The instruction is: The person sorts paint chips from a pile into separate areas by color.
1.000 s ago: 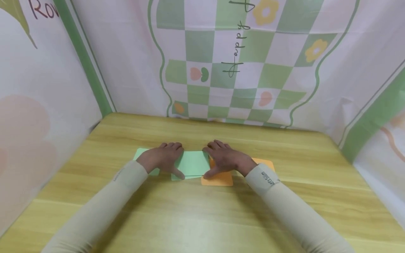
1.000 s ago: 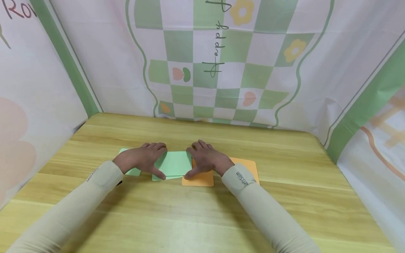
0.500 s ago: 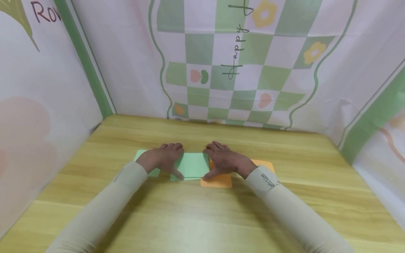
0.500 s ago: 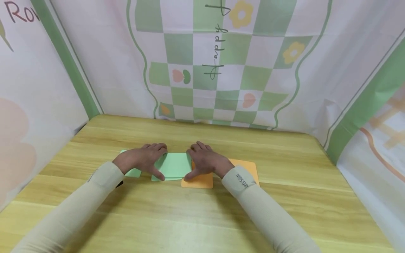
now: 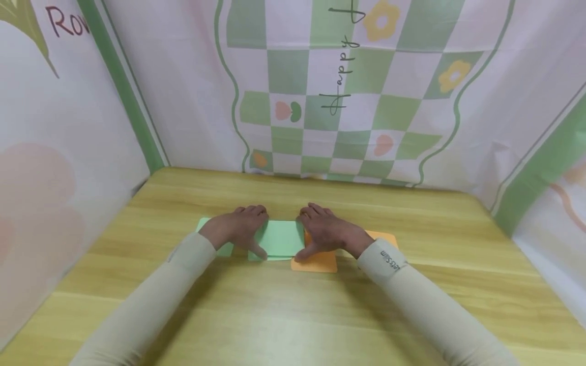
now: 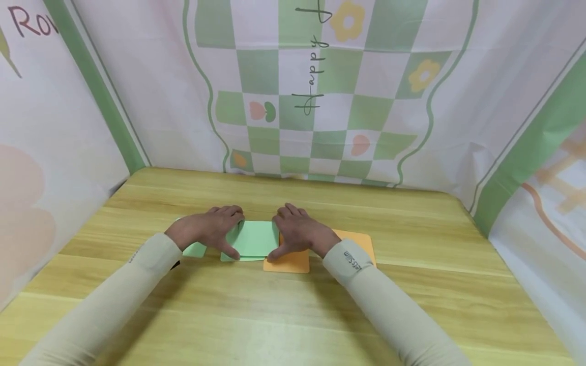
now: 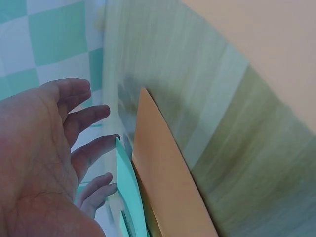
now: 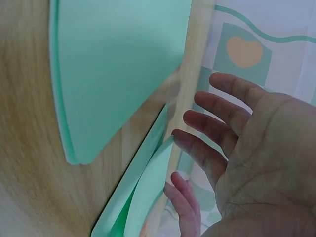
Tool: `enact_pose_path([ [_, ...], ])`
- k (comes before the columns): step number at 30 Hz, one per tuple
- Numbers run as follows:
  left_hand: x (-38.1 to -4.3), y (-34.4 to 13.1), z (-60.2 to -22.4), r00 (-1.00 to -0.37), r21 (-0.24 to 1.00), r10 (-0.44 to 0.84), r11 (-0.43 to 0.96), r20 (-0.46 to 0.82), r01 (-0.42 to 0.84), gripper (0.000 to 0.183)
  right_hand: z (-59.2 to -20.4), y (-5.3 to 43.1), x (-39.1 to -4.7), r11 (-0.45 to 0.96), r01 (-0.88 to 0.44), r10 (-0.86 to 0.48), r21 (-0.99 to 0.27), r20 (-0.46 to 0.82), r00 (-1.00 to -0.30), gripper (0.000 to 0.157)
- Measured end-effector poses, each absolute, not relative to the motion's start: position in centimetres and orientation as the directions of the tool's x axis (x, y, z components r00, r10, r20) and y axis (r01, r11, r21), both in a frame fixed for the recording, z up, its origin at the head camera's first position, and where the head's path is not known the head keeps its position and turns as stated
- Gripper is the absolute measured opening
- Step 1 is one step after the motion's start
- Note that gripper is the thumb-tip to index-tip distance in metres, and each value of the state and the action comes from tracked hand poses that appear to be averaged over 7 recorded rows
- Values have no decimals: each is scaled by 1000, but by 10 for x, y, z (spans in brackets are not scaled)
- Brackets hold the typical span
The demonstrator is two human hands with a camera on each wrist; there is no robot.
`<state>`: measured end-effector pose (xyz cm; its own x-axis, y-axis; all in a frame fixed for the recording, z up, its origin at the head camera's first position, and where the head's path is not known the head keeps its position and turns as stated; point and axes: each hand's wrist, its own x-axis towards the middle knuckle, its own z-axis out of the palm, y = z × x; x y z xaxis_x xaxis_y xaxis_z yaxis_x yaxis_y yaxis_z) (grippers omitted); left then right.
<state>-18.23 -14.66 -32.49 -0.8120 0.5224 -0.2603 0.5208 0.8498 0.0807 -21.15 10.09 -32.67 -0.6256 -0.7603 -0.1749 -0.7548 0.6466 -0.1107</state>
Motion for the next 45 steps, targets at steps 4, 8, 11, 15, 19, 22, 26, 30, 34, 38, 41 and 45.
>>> enact_pose_path([
  [4,-181,-149,-325,-815,98,510,858,-276,504,96,-328,99,-211,645,-755,-762,-114,-164,-626,96],
  [8,-178,-154,-324,-818,112,506,862,-275,495,95,-330,96,-209,646,-755,-762,-112,-155,-629,96],
  [11,-177,-157,-323,-824,109,497,867,-271,487,95,-331,93,-208,647,-755,-761,-111,-150,-631,95],
  [15,-176,-161,-322,-820,107,505,862,-271,496,96,-331,88,-206,637,-763,-770,-112,-134,-623,91],
  [19,-175,-167,-322,-818,103,505,862,-276,497,98,-331,82,-204,633,-767,-774,-108,-124,-621,91],
  [22,-175,-171,-320,-821,103,497,866,-281,489,101,-329,79,-202,641,-761,-767,-104,-128,-629,93],
  [26,-175,-178,-316,-818,126,513,858,-261,498,101,-326,73,-198,650,-755,-760,-92,-123,-639,93],
  [30,-172,-186,-312,-828,166,508,861,-236,481,101,-324,65,-195,660,-744,-752,-105,-98,-652,96],
  [34,-167,-198,-310,-850,187,457,888,-261,420,104,-324,53,-192,671,-732,-741,-114,-100,-664,102],
  [38,-162,-209,-308,-863,207,435,897,-258,390,103,-325,41,-190,680,-728,-733,-85,-104,-672,106],
  [41,-160,-218,-308,-864,215,443,892,-240,397,103,-325,32,-189,673,-736,-739,-78,-100,-666,106],
  [45,-160,-229,-308,-864,214,455,885,-214,413,104,-324,20,-188,661,-746,-750,-79,-96,-654,104],
])
